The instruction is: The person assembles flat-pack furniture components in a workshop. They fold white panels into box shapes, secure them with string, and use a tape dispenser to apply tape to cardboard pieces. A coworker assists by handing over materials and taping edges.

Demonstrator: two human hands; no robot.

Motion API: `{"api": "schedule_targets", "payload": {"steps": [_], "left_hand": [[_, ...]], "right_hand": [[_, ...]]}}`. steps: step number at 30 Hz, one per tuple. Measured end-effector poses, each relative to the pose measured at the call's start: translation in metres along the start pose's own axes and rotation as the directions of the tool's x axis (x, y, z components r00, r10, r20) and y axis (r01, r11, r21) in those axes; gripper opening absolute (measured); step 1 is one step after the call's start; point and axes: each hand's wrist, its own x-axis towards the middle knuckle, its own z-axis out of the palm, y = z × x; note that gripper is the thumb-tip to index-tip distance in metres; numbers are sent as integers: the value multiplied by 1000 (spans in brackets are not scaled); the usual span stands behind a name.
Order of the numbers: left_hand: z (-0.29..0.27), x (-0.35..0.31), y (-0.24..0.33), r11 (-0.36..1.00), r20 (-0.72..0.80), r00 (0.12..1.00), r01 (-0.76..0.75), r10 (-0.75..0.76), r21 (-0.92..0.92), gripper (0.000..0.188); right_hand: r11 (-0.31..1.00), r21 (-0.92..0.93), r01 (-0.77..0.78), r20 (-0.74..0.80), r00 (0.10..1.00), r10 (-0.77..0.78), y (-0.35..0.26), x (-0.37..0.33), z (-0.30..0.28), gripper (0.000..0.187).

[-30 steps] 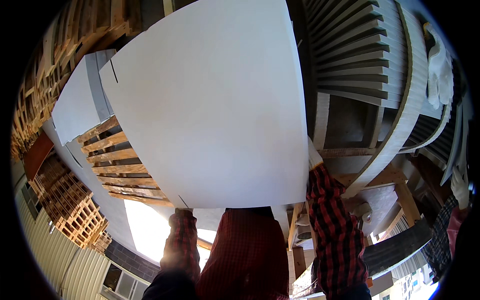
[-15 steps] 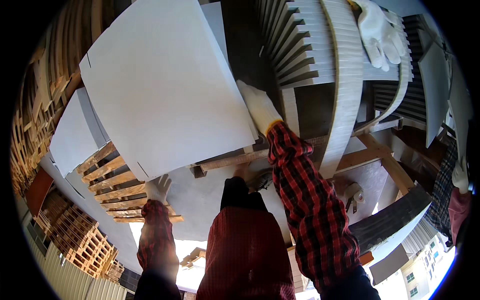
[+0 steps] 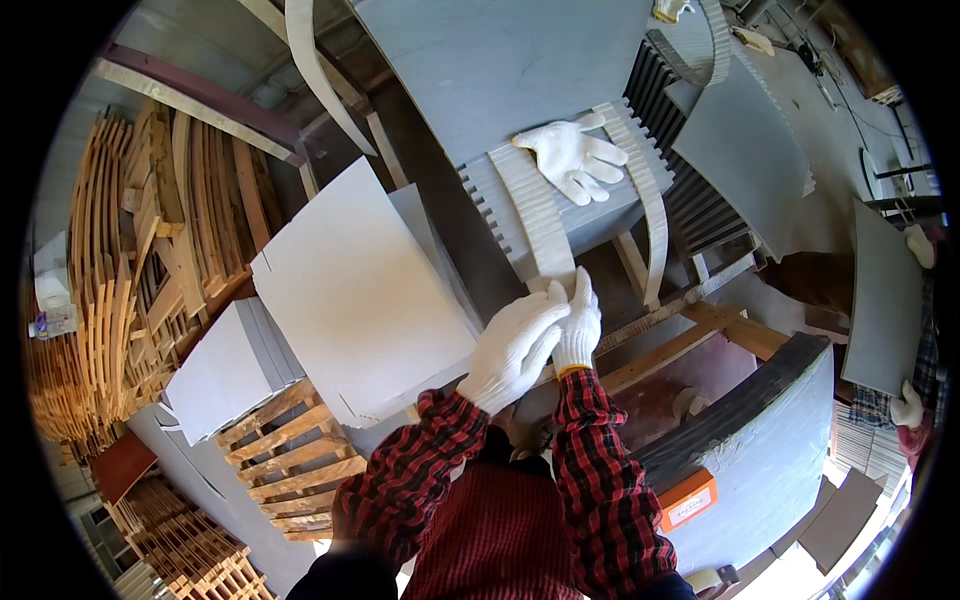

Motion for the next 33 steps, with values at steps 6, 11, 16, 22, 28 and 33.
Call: {"api": "schedule_targets", "payload": {"steps": [6,11,16,22,28,33], "left_hand": [[3,92,-15,748,530,833,-452,160,485,24],[-15,101,-40,609,520,788,-598,330,520,19],[-33,112,-47,646,479,768,-628,425,434,11],[-31,98,-67,693,472,816,-552,333,465,17],[-19,99,-55,702,406,840,-530,359,476,57],[-16,102,-50,757,421,869,-454,261,469,65]], "right_hand": [[902,-204,380,388,878,-282,28,-3,30,38],[954,-43,298,255,926,-278,5,-12,-19,27],[761,-382,524,-124,787,-604,-20,39,-32,60],[605,-506,615,82,732,-676,3,83,-32,66],[536,-474,698,77,639,-765,12,88,-40,67],[485,-490,725,87,594,-800,10,85,-56,59]]}}
